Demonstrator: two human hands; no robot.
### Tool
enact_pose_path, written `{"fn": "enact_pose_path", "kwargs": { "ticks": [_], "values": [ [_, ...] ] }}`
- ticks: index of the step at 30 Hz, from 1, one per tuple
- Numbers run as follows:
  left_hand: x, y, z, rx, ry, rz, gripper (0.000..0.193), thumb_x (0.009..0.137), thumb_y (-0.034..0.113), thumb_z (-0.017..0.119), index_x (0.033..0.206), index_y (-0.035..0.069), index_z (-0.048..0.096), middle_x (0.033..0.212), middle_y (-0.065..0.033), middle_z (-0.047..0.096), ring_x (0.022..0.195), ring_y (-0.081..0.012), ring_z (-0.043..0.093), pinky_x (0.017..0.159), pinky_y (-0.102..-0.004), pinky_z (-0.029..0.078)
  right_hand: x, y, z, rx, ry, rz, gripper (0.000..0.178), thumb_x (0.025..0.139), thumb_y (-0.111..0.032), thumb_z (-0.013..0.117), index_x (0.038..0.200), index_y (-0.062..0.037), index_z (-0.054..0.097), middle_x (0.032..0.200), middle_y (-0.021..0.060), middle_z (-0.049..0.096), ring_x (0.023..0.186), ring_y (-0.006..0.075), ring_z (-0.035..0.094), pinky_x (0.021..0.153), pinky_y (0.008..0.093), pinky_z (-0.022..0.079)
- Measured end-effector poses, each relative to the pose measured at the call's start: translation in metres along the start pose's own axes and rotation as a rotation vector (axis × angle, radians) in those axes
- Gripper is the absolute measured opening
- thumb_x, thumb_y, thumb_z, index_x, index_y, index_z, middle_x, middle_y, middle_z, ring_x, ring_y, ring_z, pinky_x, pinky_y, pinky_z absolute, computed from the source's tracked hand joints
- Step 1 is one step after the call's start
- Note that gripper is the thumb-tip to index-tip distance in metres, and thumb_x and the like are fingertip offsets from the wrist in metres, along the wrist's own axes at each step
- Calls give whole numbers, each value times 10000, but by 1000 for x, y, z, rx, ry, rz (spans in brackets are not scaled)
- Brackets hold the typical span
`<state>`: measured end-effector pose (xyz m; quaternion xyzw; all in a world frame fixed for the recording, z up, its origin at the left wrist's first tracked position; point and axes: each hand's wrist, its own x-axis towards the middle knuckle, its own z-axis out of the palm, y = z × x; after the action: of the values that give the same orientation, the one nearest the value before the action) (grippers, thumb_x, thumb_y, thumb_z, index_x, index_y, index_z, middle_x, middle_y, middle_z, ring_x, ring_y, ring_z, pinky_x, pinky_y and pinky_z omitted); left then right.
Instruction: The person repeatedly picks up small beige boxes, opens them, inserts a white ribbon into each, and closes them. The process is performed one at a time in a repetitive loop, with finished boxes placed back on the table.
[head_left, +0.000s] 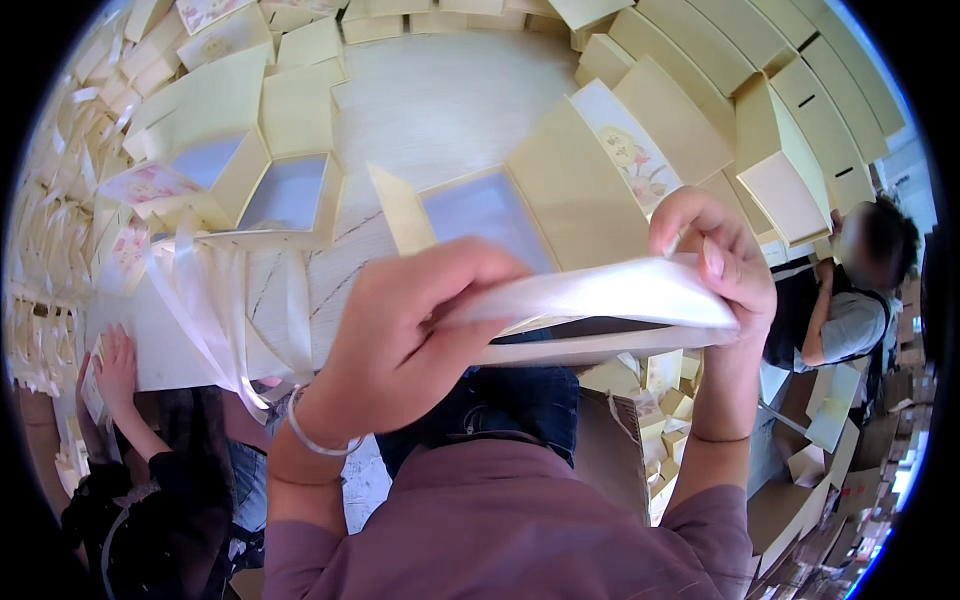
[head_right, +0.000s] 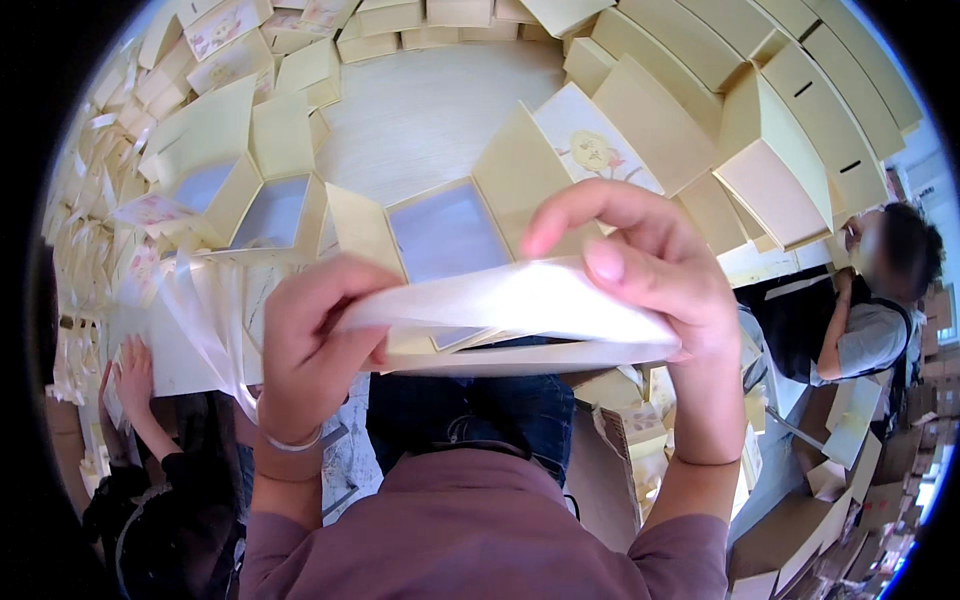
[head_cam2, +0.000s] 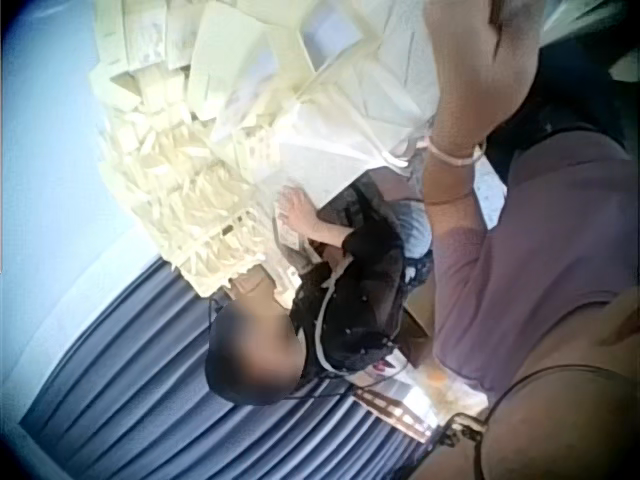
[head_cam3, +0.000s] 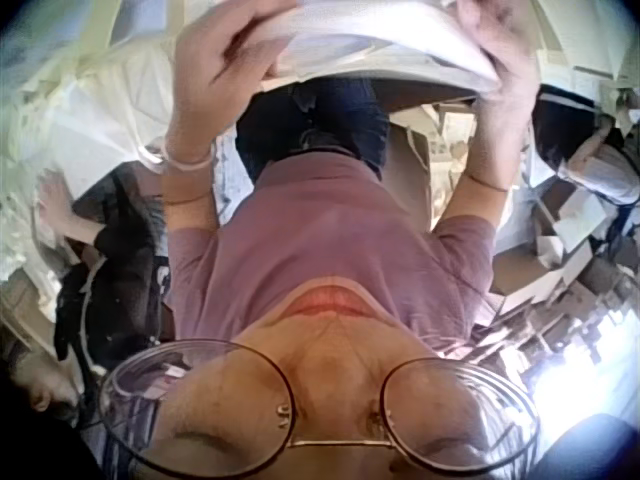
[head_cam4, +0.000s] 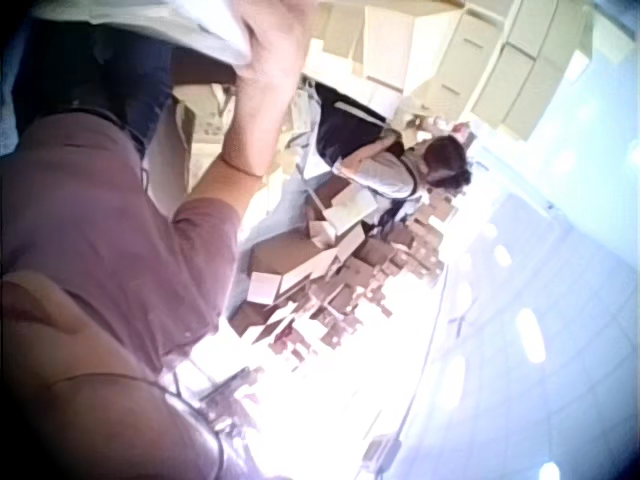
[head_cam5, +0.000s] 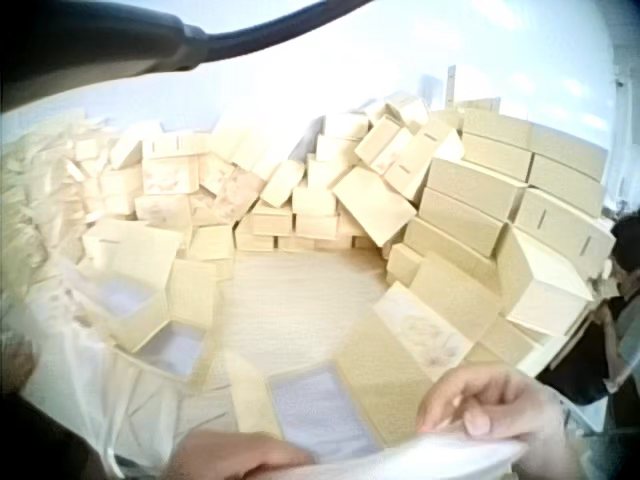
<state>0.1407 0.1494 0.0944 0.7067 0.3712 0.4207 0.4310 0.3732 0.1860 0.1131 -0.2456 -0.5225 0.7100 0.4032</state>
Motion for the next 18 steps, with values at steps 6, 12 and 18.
{"fn": "enact_pose_path", "kwargs": {
  "ticks": [6,12,18],
  "values": [
    [-34,-15,14,302,146,385,114,708,6,584,817,26,611,751,-74,607,586,-218,533,520,-274,424,-37,15,-18,256,-44,-245,219,801,-58,502,929,119,501,586,158,545,442,180,550,411,239,435],
    [-70,-42,49,324,102,366,170,696,28,609,866,24,615,826,-92,627,636,-195,563,517,-250,456,-45,25,-34,339,-58,-217,272,771,-54,415,927,151,506,816,333,569,759,440,596,722,441,497],
    [-91,-66,57,300,152,513,191,693,15,601,883,34,599,870,-121,634,628,-204,609,499,-253,494,-51,17,-43,288,-3,-448,356,721,-34,481,1019,162,478,866,303,572,873,430,574,803,447,467]
  ]
}}
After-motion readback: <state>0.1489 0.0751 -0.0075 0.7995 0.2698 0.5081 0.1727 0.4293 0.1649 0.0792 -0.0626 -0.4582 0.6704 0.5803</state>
